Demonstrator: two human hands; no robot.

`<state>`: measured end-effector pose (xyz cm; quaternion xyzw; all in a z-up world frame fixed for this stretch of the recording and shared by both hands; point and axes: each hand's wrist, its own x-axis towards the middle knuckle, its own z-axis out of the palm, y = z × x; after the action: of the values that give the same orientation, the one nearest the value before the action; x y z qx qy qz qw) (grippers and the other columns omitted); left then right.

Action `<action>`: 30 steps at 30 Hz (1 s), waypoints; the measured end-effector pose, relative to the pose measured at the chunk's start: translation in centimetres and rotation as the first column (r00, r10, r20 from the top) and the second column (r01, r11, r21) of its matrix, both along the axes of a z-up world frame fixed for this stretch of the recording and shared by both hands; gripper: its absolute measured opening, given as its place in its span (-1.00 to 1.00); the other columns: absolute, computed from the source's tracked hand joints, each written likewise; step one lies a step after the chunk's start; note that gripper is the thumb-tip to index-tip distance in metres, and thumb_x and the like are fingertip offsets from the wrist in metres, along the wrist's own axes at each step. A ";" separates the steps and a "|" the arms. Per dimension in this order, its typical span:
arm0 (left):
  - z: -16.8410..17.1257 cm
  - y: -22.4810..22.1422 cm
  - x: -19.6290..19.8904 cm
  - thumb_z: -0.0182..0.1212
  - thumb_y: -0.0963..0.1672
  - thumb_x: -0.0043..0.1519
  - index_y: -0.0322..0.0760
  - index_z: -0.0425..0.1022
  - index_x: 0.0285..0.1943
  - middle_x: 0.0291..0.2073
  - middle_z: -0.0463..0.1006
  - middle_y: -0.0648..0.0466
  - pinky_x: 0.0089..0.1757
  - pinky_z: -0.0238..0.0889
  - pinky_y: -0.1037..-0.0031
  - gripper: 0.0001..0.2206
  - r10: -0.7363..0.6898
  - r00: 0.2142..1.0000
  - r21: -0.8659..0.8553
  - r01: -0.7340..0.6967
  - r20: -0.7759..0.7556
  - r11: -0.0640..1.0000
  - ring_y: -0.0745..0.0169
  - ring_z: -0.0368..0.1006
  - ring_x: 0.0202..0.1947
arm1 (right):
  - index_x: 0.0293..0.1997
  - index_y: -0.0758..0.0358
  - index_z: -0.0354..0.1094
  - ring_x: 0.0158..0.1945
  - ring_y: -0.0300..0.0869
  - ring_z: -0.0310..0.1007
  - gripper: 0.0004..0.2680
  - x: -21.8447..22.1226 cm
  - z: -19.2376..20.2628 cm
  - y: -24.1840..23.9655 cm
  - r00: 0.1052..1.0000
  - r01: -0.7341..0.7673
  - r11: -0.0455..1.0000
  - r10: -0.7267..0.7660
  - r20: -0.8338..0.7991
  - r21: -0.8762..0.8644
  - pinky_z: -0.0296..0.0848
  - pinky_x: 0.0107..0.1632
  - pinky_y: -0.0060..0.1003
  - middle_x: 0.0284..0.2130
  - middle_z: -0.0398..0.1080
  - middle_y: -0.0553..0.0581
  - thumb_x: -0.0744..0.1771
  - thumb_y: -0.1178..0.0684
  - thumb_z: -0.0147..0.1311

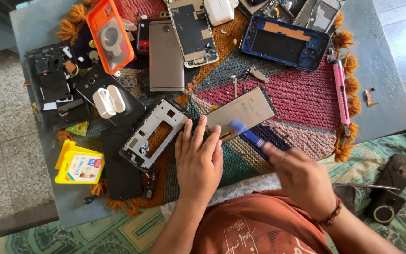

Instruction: The person disassembles a smartphone using a pink plastic pry tool and a toothbrush. They remove the back cover, disconnect internal components, and clean the device with the toothbrush. The person then reassembles the phone by reconnecting components and replacing the back cover.

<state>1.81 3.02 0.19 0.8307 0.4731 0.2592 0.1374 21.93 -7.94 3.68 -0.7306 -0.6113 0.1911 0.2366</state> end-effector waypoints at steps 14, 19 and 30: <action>-0.1 -1.0 -0.2 0.23 -0.22 0.17 -0.30 0.54 0.04 0.30 0.40 -0.17 0.37 -0.04 -0.07 -0.75 0.022 1.000 0.025 -0.022 -0.016 0.999 -0.31 0.20 0.43 | 0.16 0.14 0.48 -0.54 -0.10 0.37 -0.75 3.5 -0.1 -0.8 0.974 0.218 0.968 -0.224 0.031 0.120 0.37 -0.42 -0.18 -0.42 0.40 0.16 0.34 0.17 0.13; -0.8 -2.2 2.7 0.23 -0.08 0.27 -0.33 0.39 0.34 0.42 0.28 -0.16 0.44 -0.19 -0.03 -0.55 -0.210 0.978 -0.040 0.210 0.011 0.977 -0.19 0.06 0.51 | 0.15 0.13 0.49 -0.52 -0.02 0.39 -0.72 3.0 -0.9 -1.3 0.986 0.146 0.986 -0.151 0.063 0.081 0.37 -0.41 -0.14 -0.50 0.35 0.16 0.31 0.19 0.14; -0.4 -2.8 4.7 0.35 0.16 0.03 -0.28 0.01 0.58 0.55 -0.02 -0.13 0.39 -0.43 -0.12 -0.03 -0.415 0.892 -0.245 0.369 -0.176 0.897 -0.25 -0.17 0.54 | 0.12 0.04 0.51 -0.55 0.02 0.40 -0.73 3.2 1.2 -0.5 0.980 0.131 0.991 -0.125 0.156 -0.034 0.38 -0.45 -0.11 -0.54 0.36 0.14 0.30 0.12 0.15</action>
<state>6.50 0.17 -0.26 0.9145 0.3315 0.0805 0.2176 25.14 -8.41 4.86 -0.7860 -0.5750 0.1322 0.1844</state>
